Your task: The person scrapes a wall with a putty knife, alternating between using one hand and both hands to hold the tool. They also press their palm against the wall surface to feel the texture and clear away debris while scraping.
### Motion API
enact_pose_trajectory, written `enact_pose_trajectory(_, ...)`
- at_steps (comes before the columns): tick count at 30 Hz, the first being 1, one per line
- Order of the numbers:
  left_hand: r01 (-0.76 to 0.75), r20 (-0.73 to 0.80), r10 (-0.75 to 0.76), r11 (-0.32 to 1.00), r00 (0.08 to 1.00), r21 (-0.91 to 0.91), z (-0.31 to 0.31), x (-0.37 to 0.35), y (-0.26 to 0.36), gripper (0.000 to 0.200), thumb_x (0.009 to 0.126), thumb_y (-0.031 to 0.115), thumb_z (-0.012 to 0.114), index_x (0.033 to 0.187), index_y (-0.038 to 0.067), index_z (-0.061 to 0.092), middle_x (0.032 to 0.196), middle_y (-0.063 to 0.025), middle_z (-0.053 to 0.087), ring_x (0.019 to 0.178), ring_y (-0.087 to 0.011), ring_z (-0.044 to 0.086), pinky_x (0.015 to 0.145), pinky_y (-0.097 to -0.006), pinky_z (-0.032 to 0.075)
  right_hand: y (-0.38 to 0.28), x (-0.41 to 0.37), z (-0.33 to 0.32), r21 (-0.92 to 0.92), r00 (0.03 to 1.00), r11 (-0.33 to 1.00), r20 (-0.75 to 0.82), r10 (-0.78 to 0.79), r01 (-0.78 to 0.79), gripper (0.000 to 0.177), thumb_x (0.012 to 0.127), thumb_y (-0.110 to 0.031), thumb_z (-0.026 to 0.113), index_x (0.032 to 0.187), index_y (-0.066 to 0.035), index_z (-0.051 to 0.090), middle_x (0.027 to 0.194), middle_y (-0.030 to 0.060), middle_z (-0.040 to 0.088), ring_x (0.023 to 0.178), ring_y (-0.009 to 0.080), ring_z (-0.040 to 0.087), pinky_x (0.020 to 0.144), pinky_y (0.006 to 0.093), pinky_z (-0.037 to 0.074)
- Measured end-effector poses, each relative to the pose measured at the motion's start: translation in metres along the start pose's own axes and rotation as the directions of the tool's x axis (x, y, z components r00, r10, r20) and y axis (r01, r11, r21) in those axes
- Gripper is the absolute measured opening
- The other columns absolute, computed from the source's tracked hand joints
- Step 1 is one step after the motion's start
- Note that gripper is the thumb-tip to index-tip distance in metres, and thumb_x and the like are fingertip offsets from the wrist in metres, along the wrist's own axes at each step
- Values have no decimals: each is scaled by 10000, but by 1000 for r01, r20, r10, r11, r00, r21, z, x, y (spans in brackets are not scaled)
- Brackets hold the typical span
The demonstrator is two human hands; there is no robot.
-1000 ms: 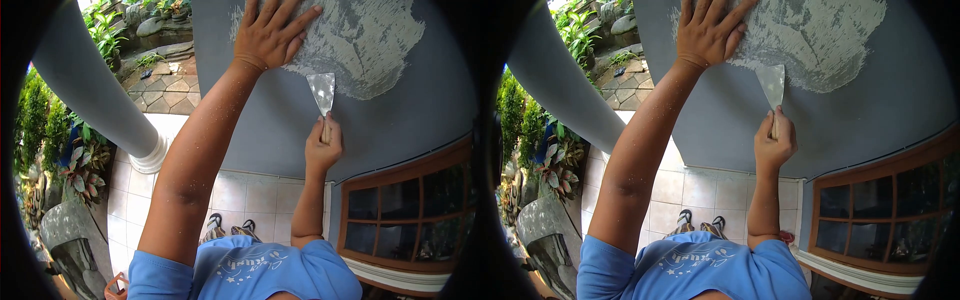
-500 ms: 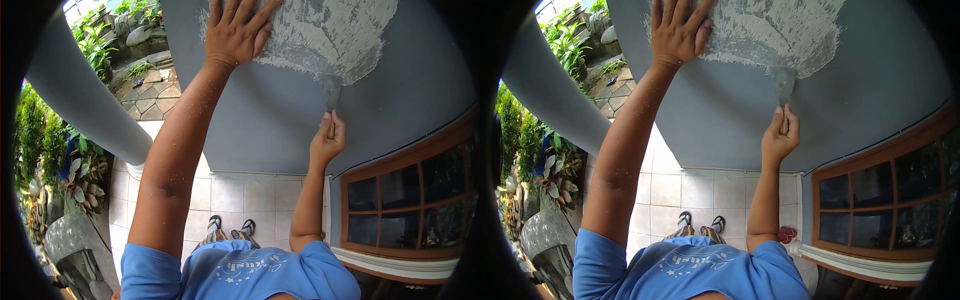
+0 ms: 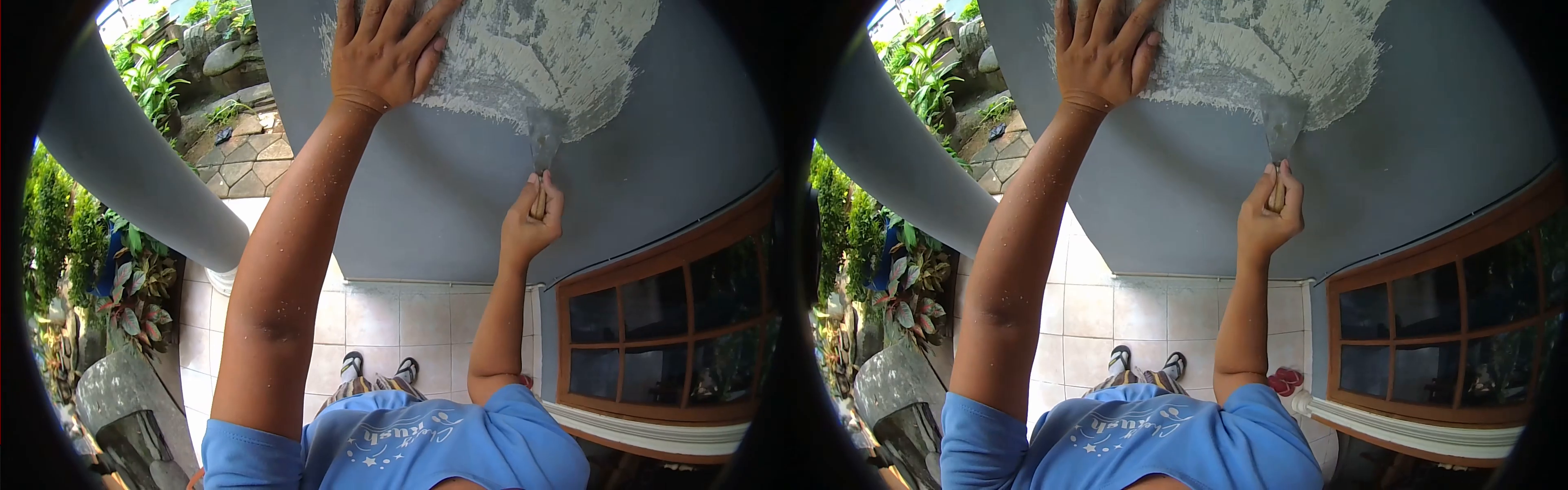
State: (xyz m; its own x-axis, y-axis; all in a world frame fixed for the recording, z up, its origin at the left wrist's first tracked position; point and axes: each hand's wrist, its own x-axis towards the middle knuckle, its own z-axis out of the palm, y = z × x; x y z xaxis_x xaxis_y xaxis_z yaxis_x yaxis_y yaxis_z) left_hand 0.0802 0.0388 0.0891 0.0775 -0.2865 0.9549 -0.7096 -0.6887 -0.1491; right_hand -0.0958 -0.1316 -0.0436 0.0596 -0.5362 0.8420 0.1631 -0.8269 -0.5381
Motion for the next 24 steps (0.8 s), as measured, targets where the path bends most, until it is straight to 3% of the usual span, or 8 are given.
enact_pose_trajectory(3, 2, -16, -2, 1000, 1000, -9, 2, -2, 2, 534, 939, 326, 443, 1467, 243, 468, 1570, -113, 347, 1462, -342, 288, 1182, -536, 139, -13, 19, -1, 72, 999, 996, 27, 43, -45, 121, 918, -2, 626, 1025, 49, 648, 985, 152, 694, 772, 137, 663, 690, 251, 558)
enact_pose_trajectory(6, -14, -34, 15, 1000, 999, 14, 4, -1, -2, 537, 942, 330, 437, 1471, 238, 464, 1571, -114, 346, 1464, -337, 286, 1182, -533, 135, -16, 14, -41, 254, 855, 824, 272, 442, -507, 204, 968, -73, 582, 1134, 31, 636, 1004, 125, 676, 638, 66, 523, 581, 207, 460)
enact_pose_trajectory(9, -15, -19, 14, 1000, 1000, -8, 2, 0, -1, 536, 946, 337, 431, 1472, 238, 462, 1571, -115, 344, 1463, -334, 286, 1181, -535, 138, -30, 0, -38, 273, 861, 818, 213, 461, -506, 319, 999, -141, 547, 1272, 21, 582, 916, 60, 630, 583, 37, 375, 525, 191, 332)
enact_pose_trajectory(12, -20, -15, 20, 1000, 1000, -2, 2, 0, -2, 535, 946, 334, 434, 1472, 239, 462, 1568, -115, 349, 1460, -335, 293, 1177, -538, 145, -11, -2, -40, 409, 647, 503, 523, 555, -762, 382, 1003, -151, 537, 1349, 9, 529, 815, 8, 541, 595, 27, 381, 519, 187, 313)
enact_pose_trajectory(15, -1, -24, 1, 1000, 1000, -6, 4, -1, 0, 529, 944, 331, 443, 1464, 239, 472, 1562, -116, 358, 1454, -338, 304, 1173, -539, 153, -21, -3, -44, 358, 480, 321, 641, 599, -877, 375, 1012, -219, 535, 1309, 9, 550, 731, -26, 456, 554, 29, 358, 479, 191, 280)
enact_pose_trajectory(18, -18, -35, 18, 1000, 999, -5, 4, -1, -2, 521, 945, 334, 446, 1456, 241, 484, 1562, -118, 358, 1451, -341, 309, 1173, -538, 151, -20, -8, -54, 322, 493, 374, 593, 637, -870, 342, 1021, -303, 523, 1208, -25, 594, 667, -36, 426, 492, 33, 318, 426, 203, 237)
enact_pose_trajectory(24, -11, -48, 12, 1000, 999, 15, 5, -1, -1, 519, 943, 329, 446, 1453, 240, 489, 1556, -118, 368, 1451, -345, 309, 1175, -536, 150, -7, 1, -56, 276, 416, 311, 605, 679, -910, 307, 1023, -378, 507, 1003, -85, 595, 580, -57, 362, 432, 26, 250, 394, 220, 174)
